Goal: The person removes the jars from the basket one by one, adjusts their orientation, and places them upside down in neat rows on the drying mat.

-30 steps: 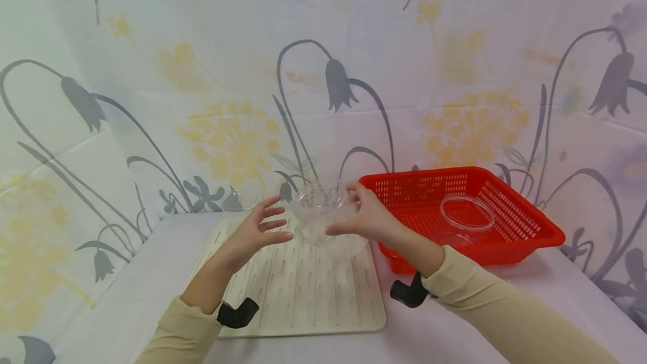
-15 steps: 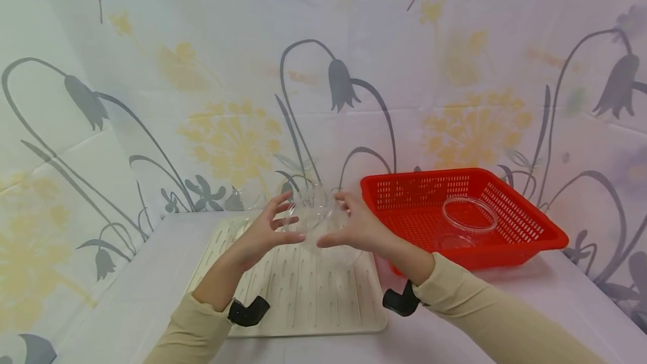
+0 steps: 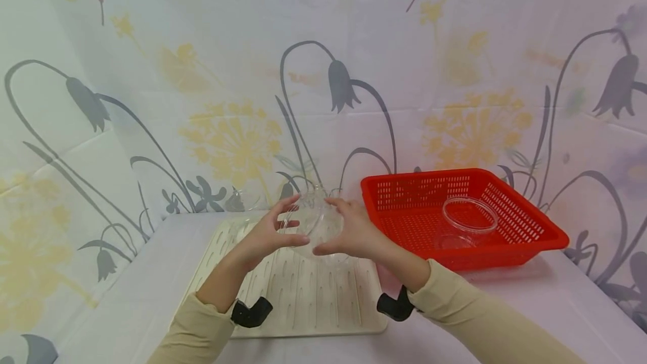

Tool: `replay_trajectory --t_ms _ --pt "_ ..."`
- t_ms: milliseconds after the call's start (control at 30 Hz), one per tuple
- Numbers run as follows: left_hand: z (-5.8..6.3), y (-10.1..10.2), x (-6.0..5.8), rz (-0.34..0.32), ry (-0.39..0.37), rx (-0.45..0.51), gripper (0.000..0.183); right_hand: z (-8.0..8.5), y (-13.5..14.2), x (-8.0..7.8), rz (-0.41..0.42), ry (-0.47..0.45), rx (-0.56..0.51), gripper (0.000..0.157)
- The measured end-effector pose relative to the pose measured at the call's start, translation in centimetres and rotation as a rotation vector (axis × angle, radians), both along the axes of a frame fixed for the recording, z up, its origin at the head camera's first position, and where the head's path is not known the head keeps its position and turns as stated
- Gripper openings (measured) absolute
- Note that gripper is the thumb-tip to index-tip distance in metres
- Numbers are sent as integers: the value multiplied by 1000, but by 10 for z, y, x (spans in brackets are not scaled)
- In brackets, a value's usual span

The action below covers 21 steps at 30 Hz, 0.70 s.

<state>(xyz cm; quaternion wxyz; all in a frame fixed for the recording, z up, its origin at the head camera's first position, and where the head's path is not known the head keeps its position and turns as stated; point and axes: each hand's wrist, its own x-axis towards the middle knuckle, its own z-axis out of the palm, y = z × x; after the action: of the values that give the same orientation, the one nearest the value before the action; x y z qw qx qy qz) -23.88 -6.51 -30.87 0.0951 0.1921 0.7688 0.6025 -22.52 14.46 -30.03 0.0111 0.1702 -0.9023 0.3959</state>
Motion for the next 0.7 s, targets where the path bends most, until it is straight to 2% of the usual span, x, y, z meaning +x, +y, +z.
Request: replay_trajectory --t_ms 167,500,700 --pt "-1 -3 0 3 -10 24 85 -2 5 3 -7 -33 -72 88" --pt "-2 -11 3 9 -37 103 82 -19 14 12 -79 -115 -360 86" --pt "-3 -12 3 21 -48 145 82 -28 17 15 -123 -165 -486 80"
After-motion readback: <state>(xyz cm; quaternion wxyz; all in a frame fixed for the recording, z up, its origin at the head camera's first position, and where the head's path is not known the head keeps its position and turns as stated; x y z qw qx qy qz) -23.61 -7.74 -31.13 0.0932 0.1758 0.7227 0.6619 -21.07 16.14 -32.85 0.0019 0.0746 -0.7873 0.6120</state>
